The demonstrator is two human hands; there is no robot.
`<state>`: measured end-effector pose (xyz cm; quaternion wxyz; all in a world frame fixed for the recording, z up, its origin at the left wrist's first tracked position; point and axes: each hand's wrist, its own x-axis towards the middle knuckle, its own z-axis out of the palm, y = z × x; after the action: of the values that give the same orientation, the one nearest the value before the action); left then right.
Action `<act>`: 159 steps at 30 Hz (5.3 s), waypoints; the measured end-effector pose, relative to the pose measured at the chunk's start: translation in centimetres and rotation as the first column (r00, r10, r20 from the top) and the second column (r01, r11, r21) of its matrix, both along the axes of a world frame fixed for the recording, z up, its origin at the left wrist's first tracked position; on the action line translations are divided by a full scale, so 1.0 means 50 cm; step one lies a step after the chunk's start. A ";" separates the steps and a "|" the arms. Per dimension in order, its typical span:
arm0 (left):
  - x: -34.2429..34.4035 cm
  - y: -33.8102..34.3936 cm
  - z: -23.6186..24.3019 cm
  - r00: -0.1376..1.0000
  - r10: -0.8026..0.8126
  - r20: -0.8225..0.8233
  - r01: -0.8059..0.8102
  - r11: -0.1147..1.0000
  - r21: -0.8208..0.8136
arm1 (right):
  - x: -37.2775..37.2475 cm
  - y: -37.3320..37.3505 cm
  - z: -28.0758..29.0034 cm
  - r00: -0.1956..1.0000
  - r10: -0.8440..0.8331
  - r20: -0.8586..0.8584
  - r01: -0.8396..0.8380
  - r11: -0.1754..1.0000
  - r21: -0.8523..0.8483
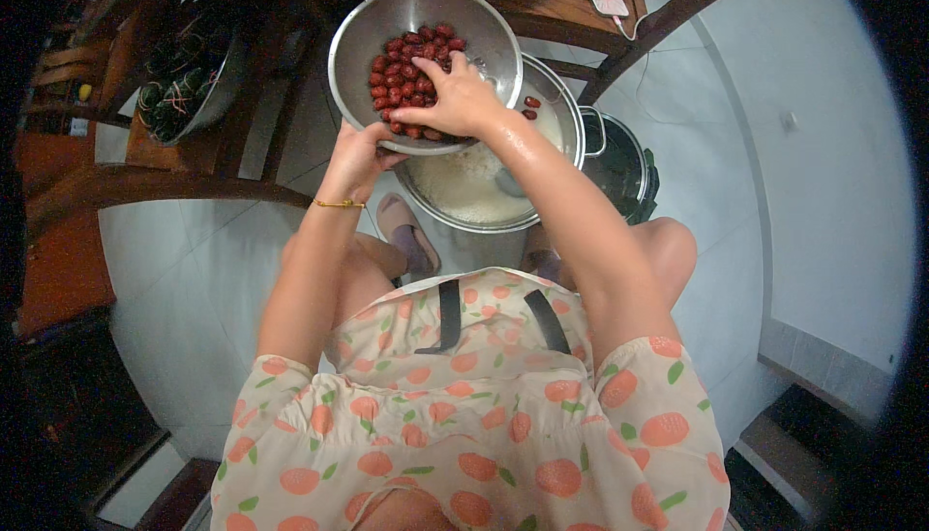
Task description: The person wraps glutinous rice and red dates in bamboo leaves to make zongzi. They fold the leaves, fill them with rice and dates, tie them with string, and trim the excess string with scissors. The person also washes red dates in the kitchen sink and adds them to a pot of rice.
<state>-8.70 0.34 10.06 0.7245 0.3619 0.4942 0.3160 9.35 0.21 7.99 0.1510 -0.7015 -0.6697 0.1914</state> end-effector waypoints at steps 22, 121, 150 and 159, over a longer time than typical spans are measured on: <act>0.012 -0.007 0.003 0.991 -0.002 0.136 0.006 0.999 -0.032 | 0.017 0.045 0.053 0.414 -0.372 -0.831 0.103 0.926 -0.363; 0.047 -0.048 0.000 0.990 -0.009 0.138 0.014 0.999 -0.036 | -0.008 0.016 -0.038 0.828 0.065 -0.557 0.006 0.992 0.126; -0.177 -0.081 0.131 0.966 0.135 0.222 -0.101 0.982 -0.158 | 0.239 -0.164 -0.007 0.621 -0.250 -0.743 0.284 0.955 -0.085; -0.229 -0.148 0.276 0.986 -0.043 0.161 0.062 0.991 -0.116 | 0.204 -0.201 -0.106 0.829 -0.246 -0.503 0.380 0.907 0.182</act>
<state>-20.13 -7.04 23.85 0.7900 0.3040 0.4438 0.2941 19.57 -9.85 2.70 0.4332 -0.7074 -0.5076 0.2329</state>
